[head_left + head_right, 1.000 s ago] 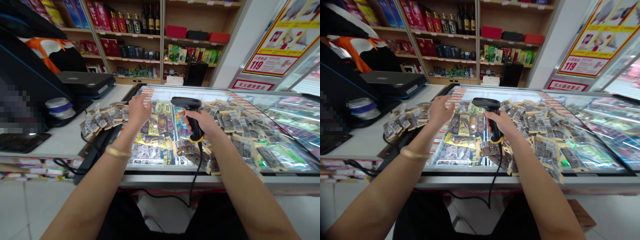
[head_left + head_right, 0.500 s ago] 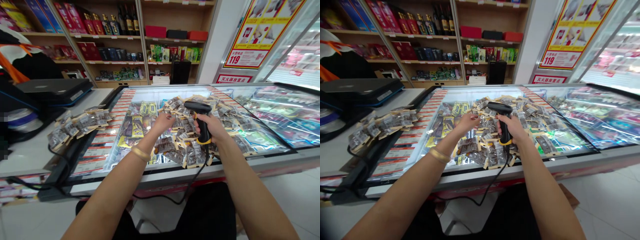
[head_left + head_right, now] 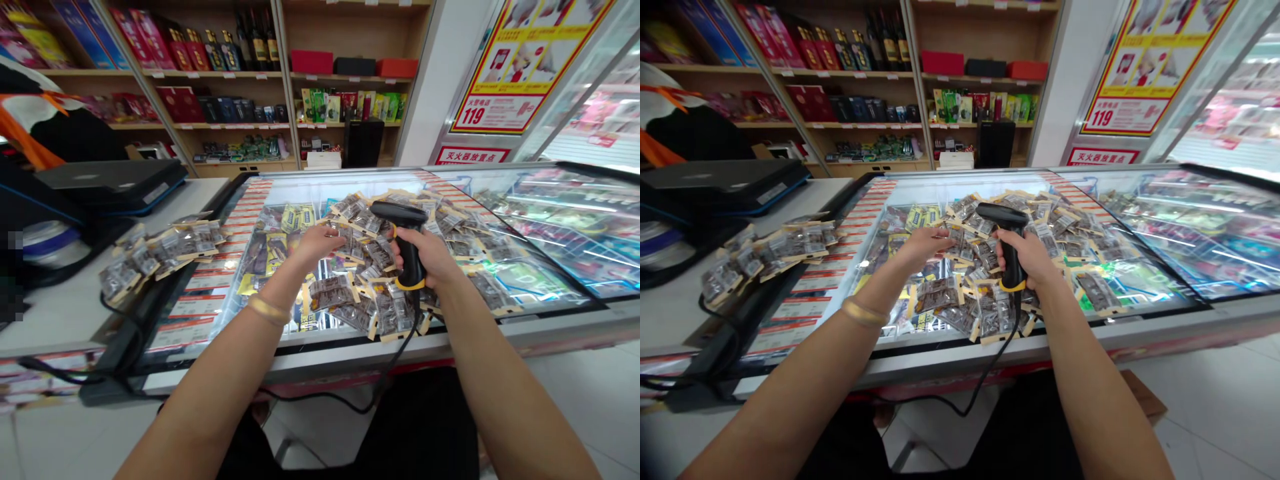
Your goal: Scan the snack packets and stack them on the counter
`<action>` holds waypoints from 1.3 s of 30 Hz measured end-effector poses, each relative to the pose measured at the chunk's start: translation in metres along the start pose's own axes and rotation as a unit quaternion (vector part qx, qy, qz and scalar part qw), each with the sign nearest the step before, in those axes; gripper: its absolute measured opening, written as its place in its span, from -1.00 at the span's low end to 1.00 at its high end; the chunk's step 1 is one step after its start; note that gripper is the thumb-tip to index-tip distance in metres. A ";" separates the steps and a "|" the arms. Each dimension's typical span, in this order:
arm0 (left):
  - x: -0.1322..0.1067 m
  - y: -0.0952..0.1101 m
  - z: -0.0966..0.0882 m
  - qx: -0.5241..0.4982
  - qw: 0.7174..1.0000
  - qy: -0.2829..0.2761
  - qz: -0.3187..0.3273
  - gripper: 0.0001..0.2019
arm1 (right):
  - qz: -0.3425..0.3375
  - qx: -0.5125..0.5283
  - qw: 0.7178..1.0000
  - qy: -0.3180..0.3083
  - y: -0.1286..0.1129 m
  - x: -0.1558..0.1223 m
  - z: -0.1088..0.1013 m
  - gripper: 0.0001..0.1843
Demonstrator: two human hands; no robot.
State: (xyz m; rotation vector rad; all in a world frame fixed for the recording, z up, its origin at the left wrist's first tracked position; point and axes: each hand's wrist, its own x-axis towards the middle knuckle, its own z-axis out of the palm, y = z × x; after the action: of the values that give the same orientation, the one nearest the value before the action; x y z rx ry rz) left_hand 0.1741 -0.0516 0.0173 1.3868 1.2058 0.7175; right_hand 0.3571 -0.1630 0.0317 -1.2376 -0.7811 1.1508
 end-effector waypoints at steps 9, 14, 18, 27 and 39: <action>-0.008 -0.017 -0.083 -0.085 0.992 0.095 0.017 -0.88 | 0.018 -0.006 0.996 -0.093 0.001 0.015 0.059 -0.68; 0.004 -0.047 -0.106 -0.121 0.977 0.162 0.060 -0.85 | 0.053 -0.040 0.987 -0.147 0.021 0.016 0.080 -0.68; 0.010 -0.046 -0.106 -0.126 0.971 0.196 0.056 -0.91 | 0.046 -0.071 0.985 -0.151 0.027 0.013 0.079 -0.64; 0.008 -0.040 -0.105 -0.127 0.969 0.206 0.051 -0.89 | 0.047 -0.120 0.979 -0.161 0.031 0.015 0.079 -0.63; 0.006 -0.039 -0.105 -0.129 0.968 0.209 0.058 -0.91 | 0.046 -0.117 0.978 -0.169 0.036 0.016 0.076 -0.59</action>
State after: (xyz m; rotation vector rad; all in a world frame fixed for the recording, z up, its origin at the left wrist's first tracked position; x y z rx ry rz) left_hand 0.0689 -0.0153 0.0004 1.1248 1.3030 1.2499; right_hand 0.2825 -0.1265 0.0105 -1.2973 -1.1493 1.3969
